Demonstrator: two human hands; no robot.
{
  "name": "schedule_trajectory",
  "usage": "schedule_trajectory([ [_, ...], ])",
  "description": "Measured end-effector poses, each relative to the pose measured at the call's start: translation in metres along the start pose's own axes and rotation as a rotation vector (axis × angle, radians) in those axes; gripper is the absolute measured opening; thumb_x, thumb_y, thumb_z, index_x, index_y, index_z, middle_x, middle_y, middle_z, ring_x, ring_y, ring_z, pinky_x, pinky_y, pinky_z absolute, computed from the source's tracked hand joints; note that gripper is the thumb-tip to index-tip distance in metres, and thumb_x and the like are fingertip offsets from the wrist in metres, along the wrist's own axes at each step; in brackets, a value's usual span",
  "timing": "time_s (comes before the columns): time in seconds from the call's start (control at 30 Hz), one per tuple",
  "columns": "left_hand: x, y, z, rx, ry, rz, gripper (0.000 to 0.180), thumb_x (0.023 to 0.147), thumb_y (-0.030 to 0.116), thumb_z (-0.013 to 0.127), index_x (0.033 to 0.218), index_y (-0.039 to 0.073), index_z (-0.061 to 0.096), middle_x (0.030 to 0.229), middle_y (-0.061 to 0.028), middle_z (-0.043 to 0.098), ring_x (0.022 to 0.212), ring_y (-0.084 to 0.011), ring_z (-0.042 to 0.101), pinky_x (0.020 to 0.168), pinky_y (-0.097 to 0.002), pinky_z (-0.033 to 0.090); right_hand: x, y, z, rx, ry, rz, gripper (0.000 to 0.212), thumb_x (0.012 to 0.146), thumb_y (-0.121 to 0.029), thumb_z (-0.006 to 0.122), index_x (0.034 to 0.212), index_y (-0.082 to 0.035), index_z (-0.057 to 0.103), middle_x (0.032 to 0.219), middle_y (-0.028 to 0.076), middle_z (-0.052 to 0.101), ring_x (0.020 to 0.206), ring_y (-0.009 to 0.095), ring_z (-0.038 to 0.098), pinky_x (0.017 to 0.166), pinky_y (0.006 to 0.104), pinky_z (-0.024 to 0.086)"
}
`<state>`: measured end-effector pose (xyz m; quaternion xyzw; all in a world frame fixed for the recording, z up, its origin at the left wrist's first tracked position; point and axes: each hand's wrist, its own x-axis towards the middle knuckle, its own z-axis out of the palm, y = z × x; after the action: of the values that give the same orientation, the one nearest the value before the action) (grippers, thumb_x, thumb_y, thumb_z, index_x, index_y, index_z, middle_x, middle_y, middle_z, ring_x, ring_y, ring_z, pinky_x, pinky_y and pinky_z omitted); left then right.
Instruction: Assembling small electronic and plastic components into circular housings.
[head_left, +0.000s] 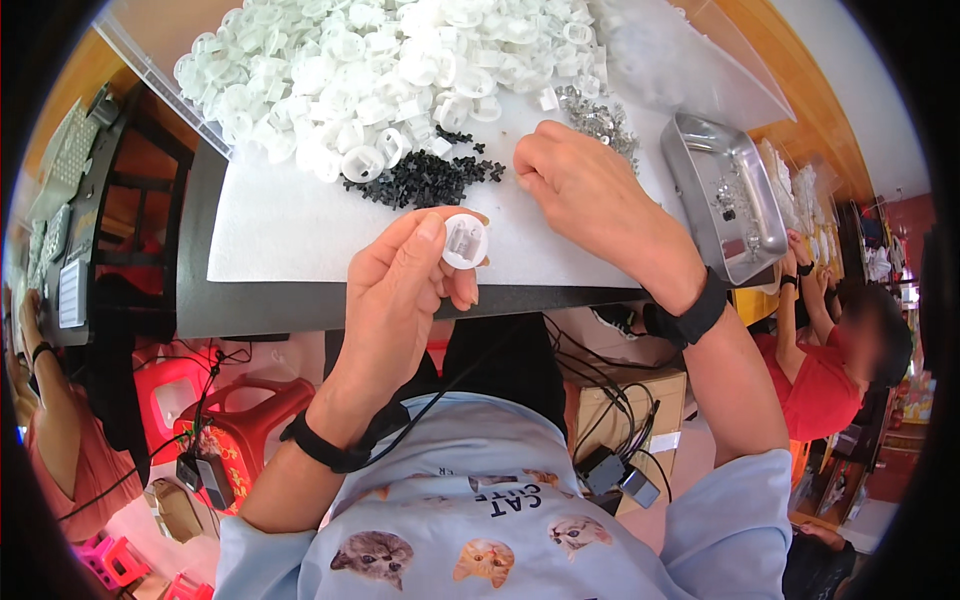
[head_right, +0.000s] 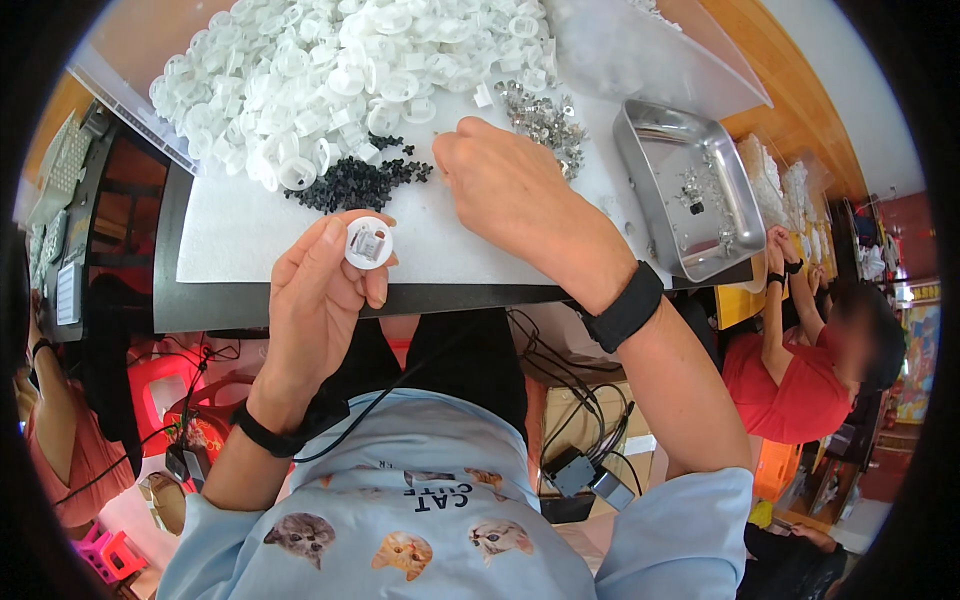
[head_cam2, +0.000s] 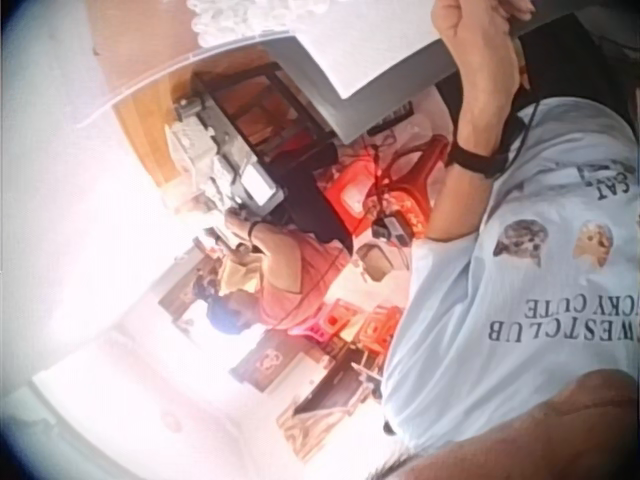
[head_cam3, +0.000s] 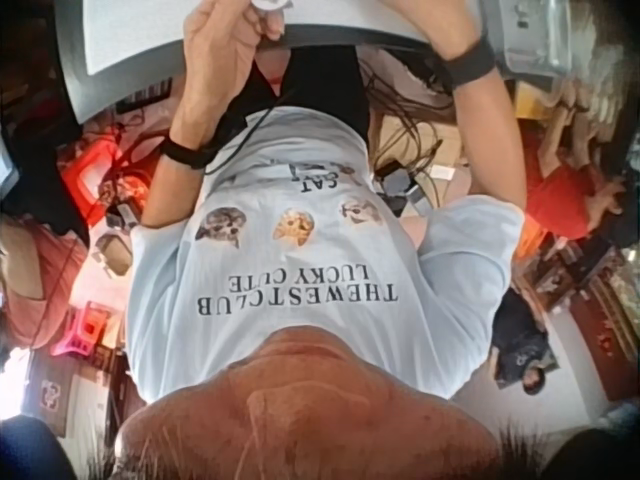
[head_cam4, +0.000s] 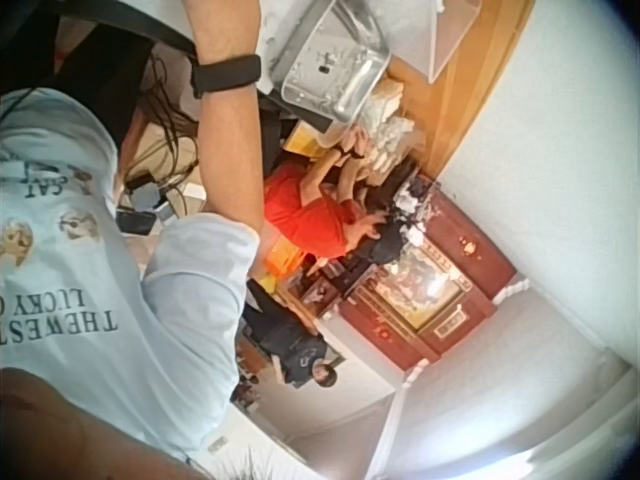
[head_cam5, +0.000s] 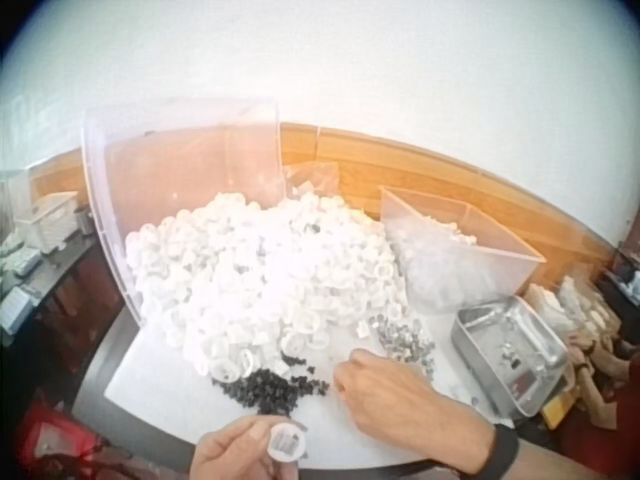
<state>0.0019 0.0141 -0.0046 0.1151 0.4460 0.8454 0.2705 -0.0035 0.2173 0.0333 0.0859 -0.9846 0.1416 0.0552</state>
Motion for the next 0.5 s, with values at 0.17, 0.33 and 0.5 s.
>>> schedule_trajectory([
  [0.17,0.001,0.004,0.004,-0.018,0.058,-0.036,0.040,0.101,0.027,0.038,0.110,-0.007,0.056,0.079,-0.0087,0.059,0.063,-0.0098,0.050,0.057,-0.0229,0.040,-0.004,-0.016,-0.016,0.428,0.069,0.021,0.009,0.082,-0.006,0.056,0.079,0.002,0.059,0.077,0.012,0.059,0.069,0.027,0.059,0.060,0.0347,0.045],
  [0.33,-0.001,0.004,0.004,-0.066,0.064,-0.058,0.039,0.101,0.032,0.041,0.097,0.000,0.061,0.068,-0.0038,0.055,0.052,-0.0067,0.044,0.046,-0.0208,0.034,-0.010,-0.045,-0.022,0.897,-0.086,0.057,0.009,0.089,-0.009,0.061,0.088,-0.001,0.058,0.074,-0.002,0.051,0.068,0.006,0.045,0.065,0.0213,0.039],
  [0.5,0.000,0.008,0.007,-0.015,0.121,-0.091,0.041,0.100,0.038,0.043,0.084,0.004,0.058,0.064,-0.0024,0.054,0.047,-0.0046,0.040,0.041,-0.0193,0.028,-0.011,-0.048,-0.003,0.988,-0.014,-0.062,0.008,0.087,-0.006,0.060,0.084,0.001,0.059,0.080,0.003,0.050,0.068,0.010,0.048,0.062,0.0245,0.041],
])
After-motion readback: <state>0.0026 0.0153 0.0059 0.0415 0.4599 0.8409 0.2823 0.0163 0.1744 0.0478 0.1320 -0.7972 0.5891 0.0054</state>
